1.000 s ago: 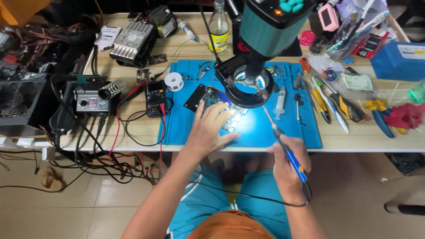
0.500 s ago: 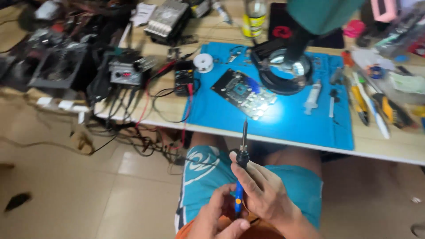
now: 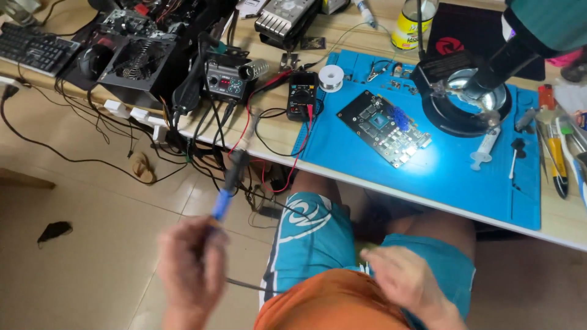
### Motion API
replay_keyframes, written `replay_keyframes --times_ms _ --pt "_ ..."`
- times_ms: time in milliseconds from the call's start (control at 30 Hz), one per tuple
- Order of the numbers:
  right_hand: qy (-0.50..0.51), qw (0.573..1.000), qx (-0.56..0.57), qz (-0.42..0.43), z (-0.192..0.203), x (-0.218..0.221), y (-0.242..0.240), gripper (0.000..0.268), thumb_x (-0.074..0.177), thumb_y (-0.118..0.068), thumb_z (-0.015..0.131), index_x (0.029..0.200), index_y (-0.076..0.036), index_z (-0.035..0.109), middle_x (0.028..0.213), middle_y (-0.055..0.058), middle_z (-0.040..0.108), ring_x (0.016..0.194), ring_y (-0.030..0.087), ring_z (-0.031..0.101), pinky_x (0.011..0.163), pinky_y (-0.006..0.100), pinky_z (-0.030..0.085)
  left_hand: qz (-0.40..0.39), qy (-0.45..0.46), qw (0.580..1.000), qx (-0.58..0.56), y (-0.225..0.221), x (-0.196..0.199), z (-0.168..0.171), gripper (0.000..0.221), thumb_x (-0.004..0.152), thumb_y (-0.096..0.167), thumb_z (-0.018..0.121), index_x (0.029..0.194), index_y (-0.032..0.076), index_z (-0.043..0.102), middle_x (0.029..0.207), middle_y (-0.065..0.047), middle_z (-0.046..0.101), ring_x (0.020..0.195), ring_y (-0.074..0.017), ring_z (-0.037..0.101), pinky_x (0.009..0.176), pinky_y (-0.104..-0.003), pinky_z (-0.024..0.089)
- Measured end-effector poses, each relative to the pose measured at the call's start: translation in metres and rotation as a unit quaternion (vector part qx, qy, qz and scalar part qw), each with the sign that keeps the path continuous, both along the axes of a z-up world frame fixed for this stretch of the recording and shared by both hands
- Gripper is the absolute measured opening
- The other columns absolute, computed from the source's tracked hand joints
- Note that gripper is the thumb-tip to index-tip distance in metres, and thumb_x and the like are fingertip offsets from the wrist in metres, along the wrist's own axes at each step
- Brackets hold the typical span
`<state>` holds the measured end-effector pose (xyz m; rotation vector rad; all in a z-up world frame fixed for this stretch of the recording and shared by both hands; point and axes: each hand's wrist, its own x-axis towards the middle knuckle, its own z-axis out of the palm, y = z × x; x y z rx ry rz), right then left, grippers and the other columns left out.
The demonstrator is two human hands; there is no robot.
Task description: Soldering and inspecting a circuit board using a digital microscope and a soldering iron on a repair bench.
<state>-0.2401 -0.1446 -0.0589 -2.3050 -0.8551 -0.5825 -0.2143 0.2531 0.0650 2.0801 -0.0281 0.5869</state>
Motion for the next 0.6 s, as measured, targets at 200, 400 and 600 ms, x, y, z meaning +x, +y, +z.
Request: replay_keyframes --times_ms 200,400,600 --pt "0.357 0.825 -0.206 -0.387 -0.131 0.023 -0.128 0.075 0.101 -0.069 0.047 0.162 -0.027 0.054 0.162 0.011 0.059 0.151 0.043 0.051 0.125 0.06 0.039 0.056 -0.166 0.975 0.138 0.039 0.058 0.046 0.012 0.119 -0.005 0.069 0.126 -0.006 0.059 0.099 -0.017 0.08 0.083 -0.0204 0.078 0.066 -0.03 0.057" --pt "0.404 0.78 -0.256 -0.404 -0.139 0.081 -0.146 0.074 0.097 -0.073 0.05 0.16 -0.035 0.059 0.172 0.006 0.054 0.16 0.042 0.043 0.131 0.062 0.032 0.04 -0.242 0.963 0.115 0.029 0.104 0.047 0.011 0.116 -0.013 0.075 0.123 -0.009 0.066 0.106 -0.021 0.077 0.075 -0.0161 0.062 0.064 -0.029 0.049" --pt "0.464 0.745 -0.263 -0.401 -0.133 0.136 -0.143 0.079 0.099 -0.076 0.054 0.15 -0.022 0.078 0.158 0.017 0.072 0.146 0.038 0.068 0.128 0.059 0.045 0.032 -0.288 0.948 0.128 0.021 0.149 0.032 0.011 0.108 -0.015 0.079 0.116 -0.008 0.077 0.084 -0.022 0.074 0.056 -0.0264 0.064 0.05 -0.033 0.05"
